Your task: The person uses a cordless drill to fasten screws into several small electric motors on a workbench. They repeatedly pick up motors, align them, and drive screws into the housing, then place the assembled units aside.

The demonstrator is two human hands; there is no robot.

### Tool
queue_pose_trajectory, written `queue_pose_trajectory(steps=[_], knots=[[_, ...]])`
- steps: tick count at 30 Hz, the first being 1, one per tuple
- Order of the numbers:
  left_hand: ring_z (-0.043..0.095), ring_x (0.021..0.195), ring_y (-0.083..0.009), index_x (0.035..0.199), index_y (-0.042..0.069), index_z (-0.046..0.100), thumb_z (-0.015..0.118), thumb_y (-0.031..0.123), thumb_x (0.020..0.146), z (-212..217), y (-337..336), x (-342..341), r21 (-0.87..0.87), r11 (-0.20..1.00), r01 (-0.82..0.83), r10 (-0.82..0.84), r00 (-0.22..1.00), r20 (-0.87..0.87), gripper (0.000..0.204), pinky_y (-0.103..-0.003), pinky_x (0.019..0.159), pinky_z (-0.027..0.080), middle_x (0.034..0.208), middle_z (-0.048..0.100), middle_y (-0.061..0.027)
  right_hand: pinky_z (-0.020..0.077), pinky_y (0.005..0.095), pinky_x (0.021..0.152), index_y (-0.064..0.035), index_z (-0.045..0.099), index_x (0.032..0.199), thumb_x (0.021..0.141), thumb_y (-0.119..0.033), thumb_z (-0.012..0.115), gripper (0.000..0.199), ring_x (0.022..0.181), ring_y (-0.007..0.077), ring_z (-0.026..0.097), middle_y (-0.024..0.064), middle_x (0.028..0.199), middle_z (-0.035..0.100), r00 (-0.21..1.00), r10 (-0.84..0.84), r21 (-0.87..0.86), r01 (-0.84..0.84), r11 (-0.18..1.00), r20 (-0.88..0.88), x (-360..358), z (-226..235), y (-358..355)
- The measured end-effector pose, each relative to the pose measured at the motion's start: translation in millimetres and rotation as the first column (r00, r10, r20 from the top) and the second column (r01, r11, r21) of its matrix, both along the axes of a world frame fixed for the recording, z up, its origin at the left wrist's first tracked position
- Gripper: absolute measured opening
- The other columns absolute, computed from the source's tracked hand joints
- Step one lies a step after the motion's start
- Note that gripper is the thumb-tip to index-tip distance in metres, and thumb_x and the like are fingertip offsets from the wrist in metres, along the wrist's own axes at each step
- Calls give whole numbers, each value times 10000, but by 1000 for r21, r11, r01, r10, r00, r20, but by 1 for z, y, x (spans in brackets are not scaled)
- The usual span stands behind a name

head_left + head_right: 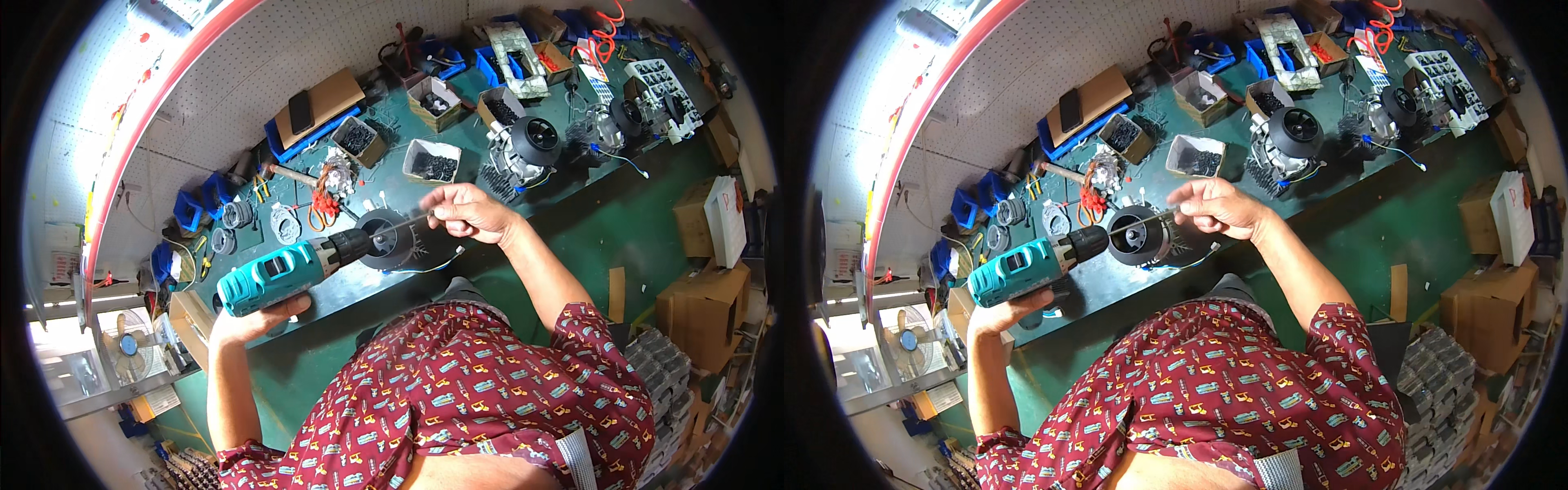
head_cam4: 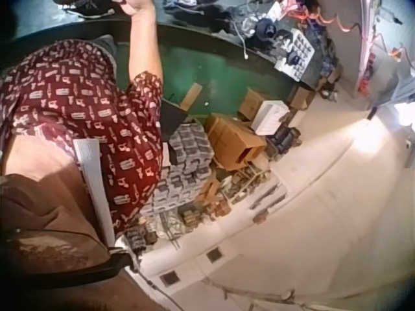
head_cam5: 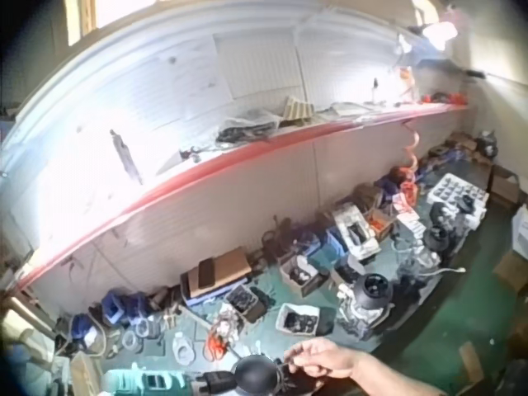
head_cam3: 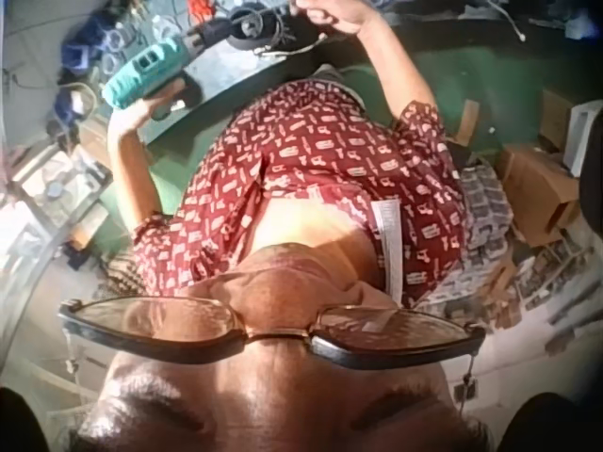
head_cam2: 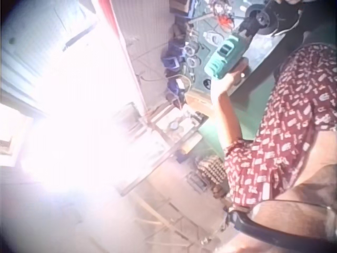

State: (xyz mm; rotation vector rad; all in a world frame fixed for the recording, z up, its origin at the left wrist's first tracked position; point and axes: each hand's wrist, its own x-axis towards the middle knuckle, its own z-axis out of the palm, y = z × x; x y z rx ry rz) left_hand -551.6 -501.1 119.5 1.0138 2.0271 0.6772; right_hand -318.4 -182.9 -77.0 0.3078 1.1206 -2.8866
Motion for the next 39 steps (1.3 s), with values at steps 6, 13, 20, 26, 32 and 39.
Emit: queue_pose_trajectory(steps=[6,13,20,26,32,39], knots=[[642,958,-131,1276,54,662,818,221,881,27,63,7,4,1000,25,-25,999,-41,457,-331,871,539,1076,738,-55,335,189,475,-17,639,1192,980,-131,660,242,566,32,453,71,969,728,996,-75,314,56,948,51,-34,-26,1],[675,980,-183,1267,68,673,838,251,860,41,114,5,-184,973,142,-176,966,-189,476,-354,881,553,1102,732,-93,485,228,681,-40,752,1144,946,-117,644,238,814,97,623,31,955,711,995,-89,569,48,821,45,-58,-56,-5],[671,996,-166,1245,70,680,810,167,865,39,137,4,-173,966,193,-222,961,-165,413,-353,899,553,1112,734,-76,496,329,1002,-24,734,1221,873,-15,603,371,1104,198,662,120,1187,732,993,-39,662,103,742,-110,-75,-92,-11],[670,1012,-158,1244,68,681,802,132,865,37,143,-3,-194,961,198,-226,965,-134,403,-351,909,559,1116,739,-75,504,327,989,-23,726,1237,858,-5,600,399,1101,197,663,122,1210,726,992,-15,640,90,763,-122,-76,-92,-14],[692,953,-184,1199,66,695,802,176,861,32,150,-5,-205,941,269,-303,939,-161,371,-352,865,563,1066,749,-92,511,327,978,-33,701,1280,801,-69,722,481,1095,211,668,127,1211,725,997,-71,670,35,742,26,-72,-78,-18],[714,889,-258,1177,90,706,803,236,843,27,161,-2,-282,905,319,-383,899,-211,377,-366,831,564,992,759,-126,519,351,981,-24,702,1241,703,-120,871,572,1095,269,693,184,1207,721,983,-137,830,178,529,-123,-74,-125,-34]])
